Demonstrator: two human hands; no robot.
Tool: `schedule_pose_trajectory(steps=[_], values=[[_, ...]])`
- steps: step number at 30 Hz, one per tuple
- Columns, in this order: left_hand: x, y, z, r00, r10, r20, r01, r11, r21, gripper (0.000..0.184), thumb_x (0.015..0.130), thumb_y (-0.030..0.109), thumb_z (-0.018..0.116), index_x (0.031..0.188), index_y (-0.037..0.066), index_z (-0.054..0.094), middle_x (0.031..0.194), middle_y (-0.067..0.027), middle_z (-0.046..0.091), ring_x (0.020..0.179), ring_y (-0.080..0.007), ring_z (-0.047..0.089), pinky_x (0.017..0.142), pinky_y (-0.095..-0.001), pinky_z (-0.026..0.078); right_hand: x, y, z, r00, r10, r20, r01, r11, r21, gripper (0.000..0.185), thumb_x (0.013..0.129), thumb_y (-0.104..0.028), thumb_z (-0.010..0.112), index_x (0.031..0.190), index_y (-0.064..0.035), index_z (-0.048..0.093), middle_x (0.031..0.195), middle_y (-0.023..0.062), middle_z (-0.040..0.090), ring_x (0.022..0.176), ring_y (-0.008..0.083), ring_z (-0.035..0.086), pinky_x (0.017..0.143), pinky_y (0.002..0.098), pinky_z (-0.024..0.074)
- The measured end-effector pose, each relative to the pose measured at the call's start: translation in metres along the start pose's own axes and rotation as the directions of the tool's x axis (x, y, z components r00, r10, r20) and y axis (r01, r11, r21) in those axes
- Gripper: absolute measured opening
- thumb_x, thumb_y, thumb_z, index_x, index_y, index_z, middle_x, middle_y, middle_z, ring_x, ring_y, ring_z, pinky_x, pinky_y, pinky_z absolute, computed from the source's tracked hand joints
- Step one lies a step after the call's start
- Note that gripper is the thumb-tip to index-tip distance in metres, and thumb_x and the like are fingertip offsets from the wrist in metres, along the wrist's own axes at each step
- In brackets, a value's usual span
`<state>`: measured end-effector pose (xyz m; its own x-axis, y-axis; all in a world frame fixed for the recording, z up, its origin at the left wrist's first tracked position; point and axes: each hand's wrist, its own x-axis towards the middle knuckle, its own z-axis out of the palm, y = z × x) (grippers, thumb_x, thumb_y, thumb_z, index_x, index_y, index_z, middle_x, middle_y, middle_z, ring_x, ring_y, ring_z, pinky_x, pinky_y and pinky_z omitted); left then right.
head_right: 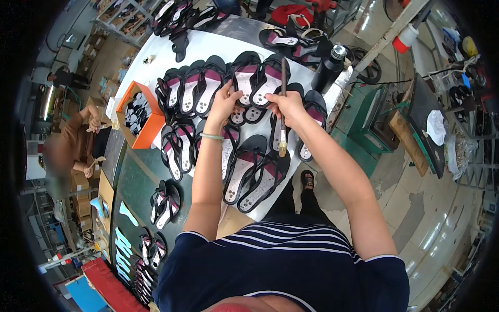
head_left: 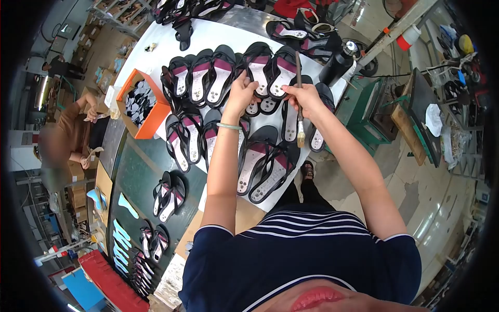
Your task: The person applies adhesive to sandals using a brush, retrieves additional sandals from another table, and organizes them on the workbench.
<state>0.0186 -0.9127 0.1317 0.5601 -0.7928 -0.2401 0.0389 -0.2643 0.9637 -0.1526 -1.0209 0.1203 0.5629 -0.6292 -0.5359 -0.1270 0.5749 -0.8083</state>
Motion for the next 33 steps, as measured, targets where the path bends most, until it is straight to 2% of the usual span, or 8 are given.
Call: schedule_pose_trajectory(steps=[3, 5, 17, 19, 25, 29, 31, 33], values=[[0.0, -0.001, -0.019, 0.984, -0.03, -0.174, 0.004, 0.989, -0.151, 0.051, 0.085, 0.01, 0.054, 0.133, -0.003, 0.044, 0.081, -0.0036, 0.062, 0.058, -0.0062, 0.055, 0.043, -0.0184, 0.043, -0.005, -0.007, 0.012, 0.999, -0.019, 0.043, 0.019, 1.0, -0.004, 0.02, 0.077, -0.012, 0.072, 0.071, -0.0004, 0.057, 0.064, 0.0122, 0.062, 0.041, 0.0113, 0.05, 0.033, 0.0239, 0.034], [-0.021, 0.021, -0.035, 0.992, 0.027, -0.126, -0.03, 0.999, -0.017, 0.051, 0.087, 0.01, 0.051, 0.135, -0.004, 0.041, 0.082, -0.0045, 0.063, 0.057, -0.0068, 0.056, 0.043, -0.0176, 0.043, -0.005, -0.005, 0.02, 0.997, -0.025, 0.072, 0.024, 1.0, 0.016, 0.019, 0.076, -0.01, 0.073, 0.071, -0.0004, 0.057, 0.062, 0.0121, 0.061, 0.041, 0.0117, 0.051, 0.032, 0.0239, 0.0344], [-0.021, 0.004, -0.03, 0.976, 0.043, -0.214, -0.124, 0.916, -0.382, 0.058, 0.09, 0.007, 0.048, 0.138, -0.014, 0.022, 0.07, -0.0057, 0.056, 0.046, -0.0123, 0.054, 0.041, -0.0227, 0.042, -0.012, -0.024, 0.009, 0.998, -0.051, 0.046, 0.051, 0.999, 0.005, 0.023, 0.079, -0.013, 0.071, 0.067, -0.0035, 0.054, 0.057, 0.0058, 0.057, 0.04, 0.0076, 0.047, 0.031, 0.0217, 0.031], [-0.01, -0.003, -0.034, 0.996, -0.001, -0.089, -0.035, 0.917, -0.398, 0.059, 0.09, 0.009, 0.052, 0.138, -0.013, 0.025, 0.076, -0.0084, 0.059, 0.05, -0.0141, 0.055, 0.044, -0.0227, 0.044, -0.003, -0.016, 0.011, 0.996, -0.051, 0.069, 0.053, 0.998, -0.021, 0.023, 0.079, -0.014, 0.071, 0.067, -0.0033, 0.055, 0.057, 0.0054, 0.056, 0.04, 0.0077, 0.047, 0.031, 0.0218, 0.0311], [0.0, -0.005, -0.017, 0.989, 0.06, -0.134, -0.07, 0.995, -0.067, 0.069, 0.09, 0.009, 0.053, 0.142, -0.01, 0.013, 0.069, -0.0053, 0.055, 0.048, -0.012, 0.054, 0.041, -0.0228, 0.043, 0.019, -0.007, 0.005, 0.995, 0.039, 0.096, -0.039, 0.999, -0.006, 0.03, 0.081, -0.026, 0.073, 0.074, -0.0014, 0.057, 0.057, 0.0031, 0.052, 0.041, 0.0092, 0.047, 0.032, 0.0224, 0.0313], [-0.003, -0.003, -0.015, 0.994, -0.006, -0.112, 0.007, 1.0, 0.014, 0.071, 0.09, 0.014, 0.055, 0.144, -0.006, 0.012, 0.082, -0.0081, 0.058, 0.056, -0.01, 0.055, 0.043, -0.0216, 0.044, 0.005, -0.006, -0.001, 0.994, 0.079, 0.075, -0.077, 0.996, -0.038, 0.037, 0.08, -0.034, 0.073, 0.073, -0.0028, 0.055, 0.051, 0.0024, 0.047, 0.039, 0.011, 0.047, 0.032, 0.0241, 0.031], [-0.001, -0.014, -0.013, 0.972, 0.128, -0.197, -0.098, 0.983, 0.153, 0.075, 0.089, 0.016, 0.059, 0.144, -0.005, 0.013, 0.088, -0.011, 0.059, 0.06, -0.0115, 0.056, 0.045, -0.0221, 0.044, 0.011, 0.001, -0.006, 0.996, 0.063, 0.061, -0.065, 0.997, 0.042, 0.035, 0.08, -0.031, 0.072, 0.069, -0.0026, 0.054, 0.051, 0.0042, 0.049, 0.039, 0.013, 0.047, 0.032, 0.026, 0.0314], [-0.009, -0.009, -0.013, 0.95, 0.175, -0.258, -0.033, 0.879, 0.476, 0.074, 0.086, 0.019, 0.061, 0.141, -0.008, 0.02, 0.113, -0.0302, 0.054, 0.094, -0.0359, 0.058, 0.081, -0.0399, 0.047, 0.014, 0.008, -0.01, 0.999, 0.036, 0.04, -0.04, 0.995, 0.097, 0.034, 0.081, -0.026, 0.071, 0.064, -0.0026, 0.052, 0.05, 0.0058, 0.049, 0.037, 0.0147, 0.047, 0.032, 0.0277, 0.0313]])
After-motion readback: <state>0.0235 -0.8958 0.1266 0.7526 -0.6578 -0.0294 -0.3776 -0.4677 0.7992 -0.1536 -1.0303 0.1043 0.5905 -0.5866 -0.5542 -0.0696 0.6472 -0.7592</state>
